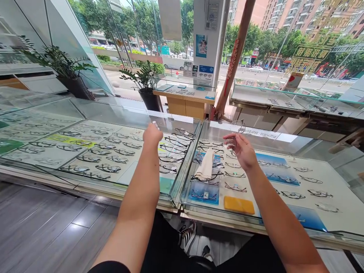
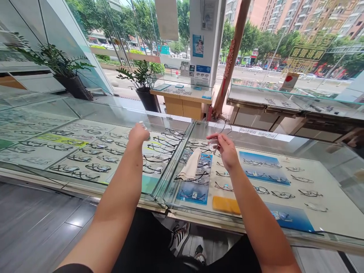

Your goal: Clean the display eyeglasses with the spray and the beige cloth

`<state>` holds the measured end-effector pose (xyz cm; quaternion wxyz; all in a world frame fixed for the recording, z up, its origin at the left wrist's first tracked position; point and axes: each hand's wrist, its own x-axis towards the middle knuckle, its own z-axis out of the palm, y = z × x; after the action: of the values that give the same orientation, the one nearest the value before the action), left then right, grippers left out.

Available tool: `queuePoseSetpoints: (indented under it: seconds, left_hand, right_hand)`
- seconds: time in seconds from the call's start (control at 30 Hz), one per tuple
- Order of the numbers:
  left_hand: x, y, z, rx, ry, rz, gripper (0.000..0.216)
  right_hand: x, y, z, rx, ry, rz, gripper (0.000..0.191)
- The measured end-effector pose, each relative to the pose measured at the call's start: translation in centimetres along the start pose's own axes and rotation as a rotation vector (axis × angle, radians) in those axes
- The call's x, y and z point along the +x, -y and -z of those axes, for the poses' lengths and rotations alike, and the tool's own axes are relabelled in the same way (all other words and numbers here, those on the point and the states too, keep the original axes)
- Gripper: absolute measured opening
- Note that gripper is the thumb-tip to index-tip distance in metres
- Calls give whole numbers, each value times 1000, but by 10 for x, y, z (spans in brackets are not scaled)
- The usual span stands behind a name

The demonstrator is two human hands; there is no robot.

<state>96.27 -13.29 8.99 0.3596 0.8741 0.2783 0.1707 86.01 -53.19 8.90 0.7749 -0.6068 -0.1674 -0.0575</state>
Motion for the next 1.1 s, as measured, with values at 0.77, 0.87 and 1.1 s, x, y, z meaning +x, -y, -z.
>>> queuePoseSetpoints:
  seconds: [0.77, 0.87, 1.1]
  left_hand:
    - [-179, -74, -59, 88, 537, -751, 39]
    - [-174, -73, -59, 123, 546, -718, 34]
    - [-179, -84, -54, 346, 628, -692, 22]
  right_hand:
    - [1, 6, -1, -94, -24, 16, 32]
    - [1, 6, -1, -97, -18, 24, 31]
    - [1, 6, -3, -96, -8, 21, 33]
